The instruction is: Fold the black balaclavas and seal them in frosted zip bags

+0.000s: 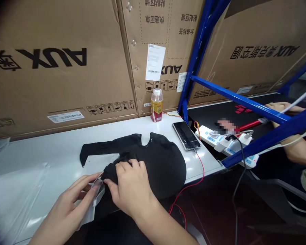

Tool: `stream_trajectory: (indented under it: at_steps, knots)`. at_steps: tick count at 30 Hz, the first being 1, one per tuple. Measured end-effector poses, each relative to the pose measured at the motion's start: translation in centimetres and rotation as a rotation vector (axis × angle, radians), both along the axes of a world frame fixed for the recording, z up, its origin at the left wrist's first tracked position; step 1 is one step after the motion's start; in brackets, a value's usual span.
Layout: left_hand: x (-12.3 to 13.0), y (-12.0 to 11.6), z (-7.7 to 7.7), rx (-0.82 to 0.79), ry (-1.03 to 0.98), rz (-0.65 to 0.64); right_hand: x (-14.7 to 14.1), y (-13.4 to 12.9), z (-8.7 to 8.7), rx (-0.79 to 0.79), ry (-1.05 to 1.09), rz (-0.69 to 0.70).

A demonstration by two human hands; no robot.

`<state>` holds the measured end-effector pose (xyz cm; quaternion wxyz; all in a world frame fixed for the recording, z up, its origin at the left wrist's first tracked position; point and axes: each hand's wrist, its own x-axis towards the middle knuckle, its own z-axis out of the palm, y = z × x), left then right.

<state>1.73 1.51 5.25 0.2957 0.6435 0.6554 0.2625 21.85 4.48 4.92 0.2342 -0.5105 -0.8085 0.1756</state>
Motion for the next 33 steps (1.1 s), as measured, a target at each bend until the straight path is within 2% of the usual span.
stream_trajectory:
  at_steps: [2,8,15,18,23,26,29,31,33]
  knots:
    - [-0.4,-0.3,-0.2,-0.005,-0.015,0.002,-0.4,-0.1,0.1,0.004,-0.007,0.0]
    - [0.7,-0.6,-1.3,0.166,-0.026,0.189,0.3,-0.5,-0.1,0.071,-0.088,0.243]
    - [1.0,-0.4,-1.3,0.157,-0.031,0.207,2.1,0.4,-0.5,0.16,-0.132,0.356]
    - [1.1,-0.5,-1.5,0.129,-0.139,0.24,1.7,0.6,-0.6,0.212,-0.085,0.335]
    - [1.8,-0.4,-1.6,0.133,-0.306,0.331,-0.1,-0.1,-1.2,0.208,-0.071,0.159]
    - [1.8,-0.5,-1.6,0.147,-0.348,0.387,-0.1,-0.3,-1.0,0.221,-0.121,0.295]
    - [1.4,-0.7,-1.5,0.135,-0.349,0.334,0.3,-0.3,-0.5,0.203,-0.139,0.421]
    - [1.2,-1.0,-1.5,0.122,-0.308,0.255,0.1,-0.4,-0.2,0.159,-0.13,0.368]
    - [0.9,-1.4,-1.3,0.116,-0.253,0.186,-0.5,-0.6,0.1,0.108,-0.129,0.259]
